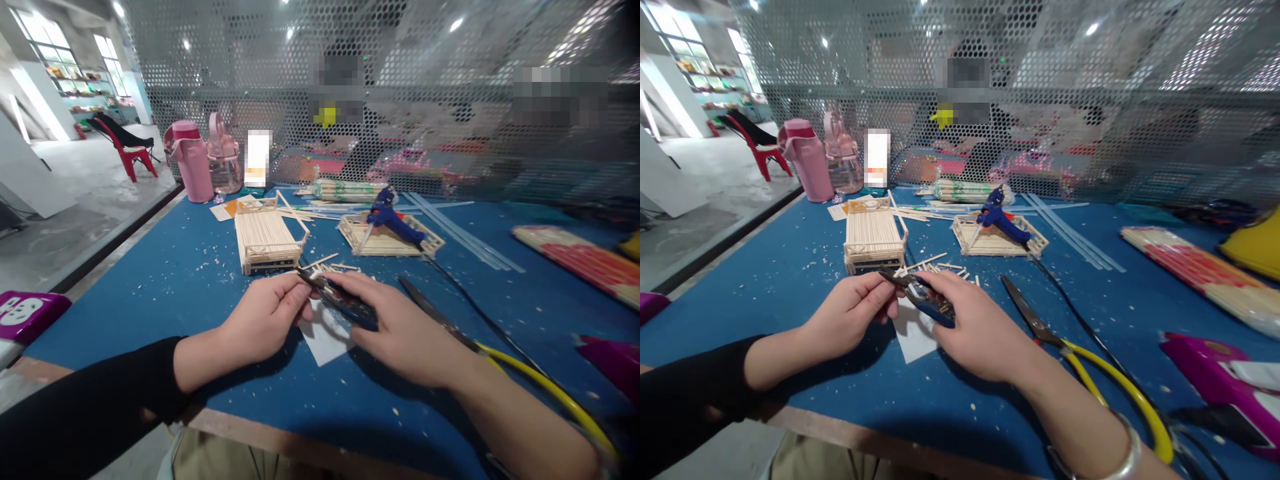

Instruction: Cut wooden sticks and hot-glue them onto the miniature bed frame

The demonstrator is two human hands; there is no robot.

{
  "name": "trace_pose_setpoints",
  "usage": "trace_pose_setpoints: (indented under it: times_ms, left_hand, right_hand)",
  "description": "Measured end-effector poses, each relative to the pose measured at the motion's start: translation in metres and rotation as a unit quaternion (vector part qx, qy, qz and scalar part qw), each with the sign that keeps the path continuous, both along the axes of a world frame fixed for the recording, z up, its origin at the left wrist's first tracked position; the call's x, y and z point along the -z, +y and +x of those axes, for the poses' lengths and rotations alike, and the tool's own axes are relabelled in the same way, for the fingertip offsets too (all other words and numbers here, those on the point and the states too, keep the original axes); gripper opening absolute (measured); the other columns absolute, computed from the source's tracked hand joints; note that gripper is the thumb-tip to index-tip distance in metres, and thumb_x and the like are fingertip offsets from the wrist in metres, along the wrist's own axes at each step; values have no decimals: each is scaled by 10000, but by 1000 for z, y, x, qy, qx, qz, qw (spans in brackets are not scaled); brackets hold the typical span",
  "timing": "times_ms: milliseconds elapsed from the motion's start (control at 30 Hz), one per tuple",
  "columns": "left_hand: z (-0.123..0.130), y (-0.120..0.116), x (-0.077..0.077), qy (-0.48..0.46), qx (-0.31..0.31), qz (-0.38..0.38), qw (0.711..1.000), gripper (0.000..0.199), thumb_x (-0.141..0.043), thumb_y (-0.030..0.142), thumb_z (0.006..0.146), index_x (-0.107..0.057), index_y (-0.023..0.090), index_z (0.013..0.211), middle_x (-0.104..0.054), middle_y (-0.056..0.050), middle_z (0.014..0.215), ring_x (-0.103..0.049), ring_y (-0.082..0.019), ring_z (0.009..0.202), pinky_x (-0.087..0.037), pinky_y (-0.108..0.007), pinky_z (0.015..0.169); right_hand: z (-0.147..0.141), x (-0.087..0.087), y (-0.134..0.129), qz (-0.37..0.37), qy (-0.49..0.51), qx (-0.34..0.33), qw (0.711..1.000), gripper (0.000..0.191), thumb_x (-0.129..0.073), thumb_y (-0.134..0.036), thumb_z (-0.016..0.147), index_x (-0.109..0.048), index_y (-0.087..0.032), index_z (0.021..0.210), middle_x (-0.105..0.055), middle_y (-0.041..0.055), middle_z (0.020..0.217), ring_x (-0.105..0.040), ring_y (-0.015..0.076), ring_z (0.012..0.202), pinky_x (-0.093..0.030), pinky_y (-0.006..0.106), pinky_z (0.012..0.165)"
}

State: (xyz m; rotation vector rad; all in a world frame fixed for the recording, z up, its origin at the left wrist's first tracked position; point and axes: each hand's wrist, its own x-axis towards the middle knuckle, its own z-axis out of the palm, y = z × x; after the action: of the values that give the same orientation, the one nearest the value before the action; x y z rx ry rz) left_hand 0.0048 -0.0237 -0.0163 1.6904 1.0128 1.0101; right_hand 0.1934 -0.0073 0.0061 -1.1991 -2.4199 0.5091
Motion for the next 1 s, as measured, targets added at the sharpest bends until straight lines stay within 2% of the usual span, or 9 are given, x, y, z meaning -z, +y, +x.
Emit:
trace_pose_setpoints:
  times_ms: [200,433,600,700,800,867,1000]
  left_hand:
    - [3,-2,0,-84,32,-48,995,271,-380,294,925,-535,133,772,-572,-15,689,-491,-86,580,-417,-214,575]
    - [0,-1,0,-44,34,-21,998,285,-380,294,927,-543,140,751,-564,-7,680,-482,-89,599,-398,-209,586]
    - [1,-2,1,-50,37,-24,998,273,-381,296,927,-536,143,763,-560,-2,679,-478,-85,591,-397,-204,583]
    - [1,-2,3,-49,39,-20,998,279,-378,293,928,-532,144,751,-553,-1,676,-471,-85,588,-393,-205,580]
    - [0,-2,4,-32,32,-9,999,305,-375,299,930,-539,143,726,-541,-3,661,-470,-90,590,-388,-212,583]
    - [0,-2,5,-19,22,1,1000,327,-371,309,932,-548,143,712,-535,-4,649,-472,-96,590,-388,-220,588]
    - [1,-4,4,-9,14,15,1000,306,-374,313,927,-547,149,735,-545,-4,666,-481,-104,606,-393,-229,603]
  right_hand:
    - [1,2,-1,21,14,-16,1000,622,-450,-141,629,-536,-190,1243,-577,72,1275,-516,232,1204,-423,379,1009]
    - [1,7,0,93,-14,-9,995,574,-461,-134,634,-570,-168,1197,-633,98,1200,-583,249,1117,-481,405,922]
    - [3,6,-1,151,-70,6,986,566,-460,-138,612,-588,-153,1163,-655,116,1156,-605,290,1040,-481,481,831]
    - [3,7,-1,162,-68,7,984,545,-473,-151,619,-576,-121,1153,-656,139,1129,-601,290,1022,-472,485,847]
    - [3,7,-2,162,-60,5,985,508,-477,-170,646,-558,-145,1147,-656,129,1122,-603,295,1025,-408,553,932]
    - [3,6,-2,147,-43,-1,988,499,-481,-178,664,-545,-150,1158,-648,129,1136,-603,286,1038,-417,530,944]
    - [2,4,-3,119,-15,-5,993,494,-488,-173,685,-548,-142,1175,-639,129,1141,-605,258,1042,-505,405,859]
